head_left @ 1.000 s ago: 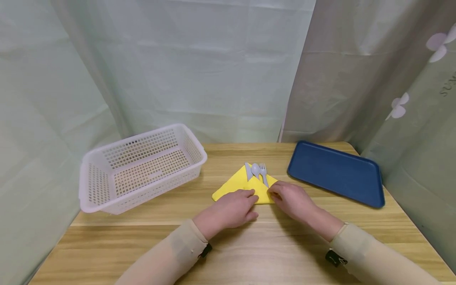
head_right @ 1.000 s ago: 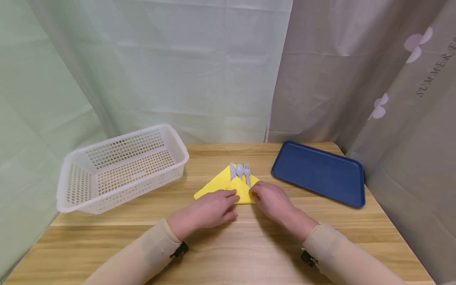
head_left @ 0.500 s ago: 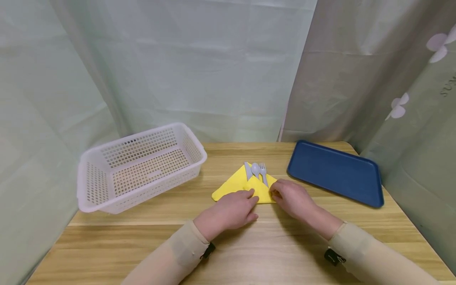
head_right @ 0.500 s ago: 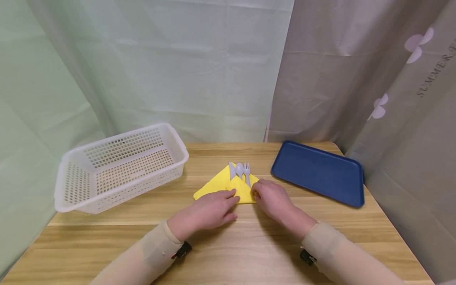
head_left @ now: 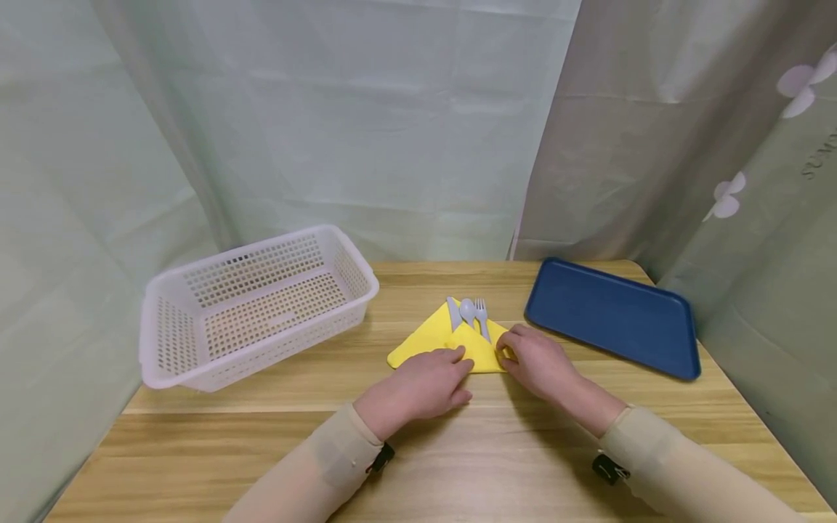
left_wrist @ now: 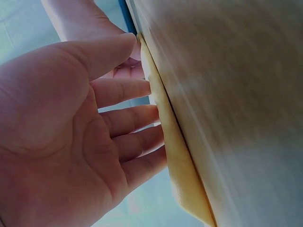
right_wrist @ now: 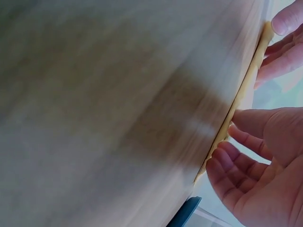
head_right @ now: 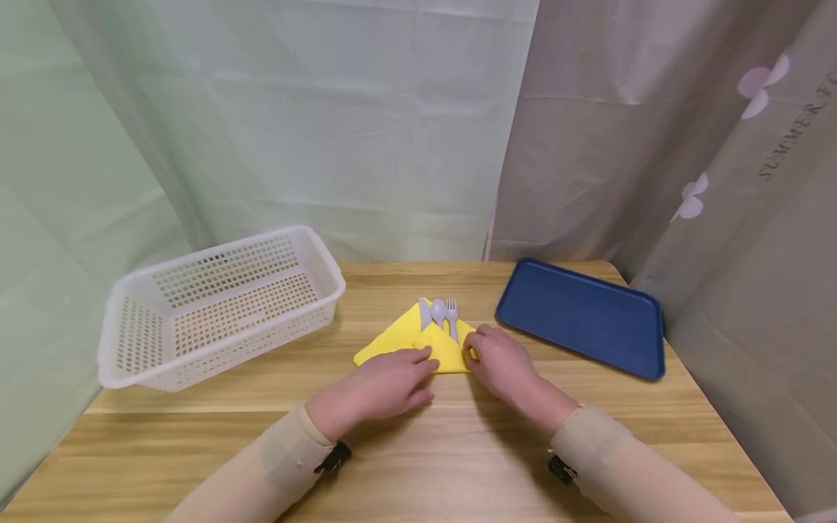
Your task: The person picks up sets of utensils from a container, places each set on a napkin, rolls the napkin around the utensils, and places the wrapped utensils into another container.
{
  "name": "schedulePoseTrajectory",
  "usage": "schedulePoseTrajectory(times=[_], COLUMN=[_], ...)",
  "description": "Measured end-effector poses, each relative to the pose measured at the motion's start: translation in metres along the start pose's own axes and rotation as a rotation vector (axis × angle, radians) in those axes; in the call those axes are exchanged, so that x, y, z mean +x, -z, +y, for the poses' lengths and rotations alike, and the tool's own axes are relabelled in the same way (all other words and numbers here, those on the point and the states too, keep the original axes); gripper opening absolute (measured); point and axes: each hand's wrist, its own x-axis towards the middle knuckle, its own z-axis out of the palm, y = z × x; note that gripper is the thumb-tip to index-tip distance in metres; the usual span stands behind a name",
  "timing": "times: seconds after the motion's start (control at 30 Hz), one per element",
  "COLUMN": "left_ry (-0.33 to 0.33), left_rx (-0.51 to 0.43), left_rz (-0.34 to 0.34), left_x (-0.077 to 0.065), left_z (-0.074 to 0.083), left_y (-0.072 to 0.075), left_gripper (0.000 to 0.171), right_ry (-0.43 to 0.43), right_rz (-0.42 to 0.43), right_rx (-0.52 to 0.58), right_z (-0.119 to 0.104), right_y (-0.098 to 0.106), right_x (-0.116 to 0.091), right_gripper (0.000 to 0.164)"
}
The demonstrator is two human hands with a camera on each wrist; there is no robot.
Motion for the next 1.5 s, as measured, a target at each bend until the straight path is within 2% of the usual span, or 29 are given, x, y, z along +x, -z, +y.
schedulePoseTrajectory(times=[0.53, 0.7, 0.97, 1.3, 1.5], left_ry=[0.002, 0.005, 0.003, 0.000, 0.007], left_rx=[0.006, 0.005, -0.004, 0.000, -0.004], left_rz=[-0.006, -0.009, -0.007, -0.009, -0.017], left_x=[0.0001, 0.0000, -0.0001, 0.0000, -0.0011], left_z=[-0.0016, -0.0017, -0.0008, -0.0001, 0.0005], left_y=[-0.0003, -0.0006, -0.0007, -0.0024, -0.0015], left_gripper=[0.057, 0.057, 0.056, 0.057, 0.057], right_ry=[-0.204, -0.231, -0.219, -0.271, -0.300], right_rz=[-0.097, -0.103, -0.066, -0.128, -0.166], right_rx=[-0.091, -0.104, -0.132, -0.162, -0.166], right_z=[-0.0005, 0.0000, 0.0011, 0.0034, 0.0078], right_y=[0.0060, 0.0061, 0.0072, 0.0095, 0.0094], right_x=[0.0004, -0.0007, -0.0032, -0.0047, -0.0049], right_gripper=[0.051, 0.053, 0.050, 0.063, 0.063])
